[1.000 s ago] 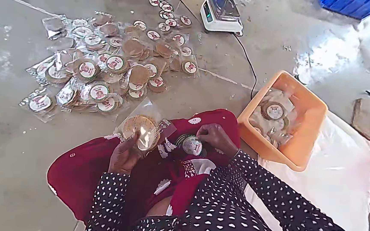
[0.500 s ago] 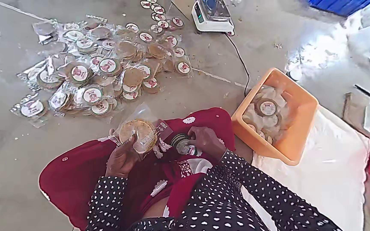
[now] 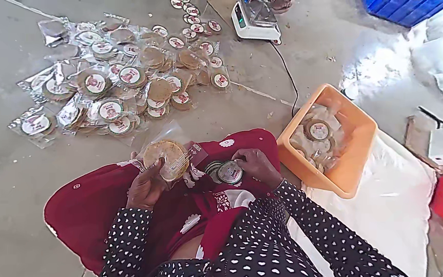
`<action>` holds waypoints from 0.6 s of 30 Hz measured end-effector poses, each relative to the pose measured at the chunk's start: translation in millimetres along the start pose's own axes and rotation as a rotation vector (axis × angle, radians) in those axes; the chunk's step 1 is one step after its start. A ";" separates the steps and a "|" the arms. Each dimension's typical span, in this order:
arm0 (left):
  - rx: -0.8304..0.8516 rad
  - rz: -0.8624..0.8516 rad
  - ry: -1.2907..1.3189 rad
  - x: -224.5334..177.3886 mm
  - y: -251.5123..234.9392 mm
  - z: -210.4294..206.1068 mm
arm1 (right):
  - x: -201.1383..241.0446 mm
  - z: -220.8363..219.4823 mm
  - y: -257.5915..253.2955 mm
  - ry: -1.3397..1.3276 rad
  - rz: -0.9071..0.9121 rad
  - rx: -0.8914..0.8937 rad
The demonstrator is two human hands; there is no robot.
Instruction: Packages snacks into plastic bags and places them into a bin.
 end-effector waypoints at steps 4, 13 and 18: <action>0.011 -0.010 0.023 0.2 0.8 0.7 | 10.5 -23.1 -6.9 -0.038 0.017 0.082; -0.027 -0.016 -0.008 -2.1 3.2 -0.6 | 7.6 -33.6 -8.2 -0.082 -0.032 0.064; -0.022 -0.018 -0.016 -2.1 1.2 -2.5 | -10.0 -1.0 4.8 -0.237 -0.005 -0.026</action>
Point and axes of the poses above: each hand's wrist, its own y-axis away from the middle knuckle, its own z-axis out of the back of the hand, x = y × z, the point moved 8 cm from there along -y, towards the middle knuckle, and after that the axes turned 13 degrees about x, right-handed, at the moved point
